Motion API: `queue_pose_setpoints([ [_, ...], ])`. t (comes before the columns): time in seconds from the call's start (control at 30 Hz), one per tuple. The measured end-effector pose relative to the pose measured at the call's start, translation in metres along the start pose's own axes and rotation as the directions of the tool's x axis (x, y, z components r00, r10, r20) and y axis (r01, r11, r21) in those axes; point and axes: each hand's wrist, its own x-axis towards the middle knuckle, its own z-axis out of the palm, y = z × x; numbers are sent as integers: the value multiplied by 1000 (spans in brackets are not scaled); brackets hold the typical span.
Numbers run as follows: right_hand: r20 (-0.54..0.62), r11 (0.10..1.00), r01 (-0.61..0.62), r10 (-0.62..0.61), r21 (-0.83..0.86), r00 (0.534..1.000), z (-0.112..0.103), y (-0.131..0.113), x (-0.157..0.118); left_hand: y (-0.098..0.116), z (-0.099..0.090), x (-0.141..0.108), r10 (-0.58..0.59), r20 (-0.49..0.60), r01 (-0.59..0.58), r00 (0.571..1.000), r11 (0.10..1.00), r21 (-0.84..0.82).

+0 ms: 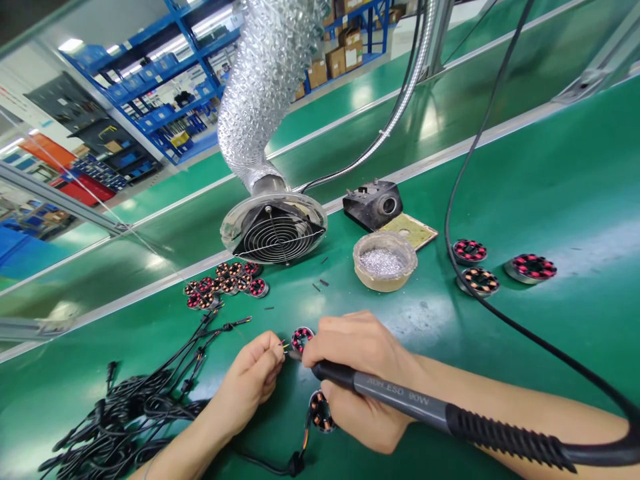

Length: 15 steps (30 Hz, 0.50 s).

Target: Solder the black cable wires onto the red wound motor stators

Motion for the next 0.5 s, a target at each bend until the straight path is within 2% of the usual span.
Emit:
queue_pose_setpoints([
  [0.5, -76, 997, 27, -32, -66, 997, -2, -3, 0, 0, -1, 0, 14, 7, -14, 1000, 1000, 19],
])
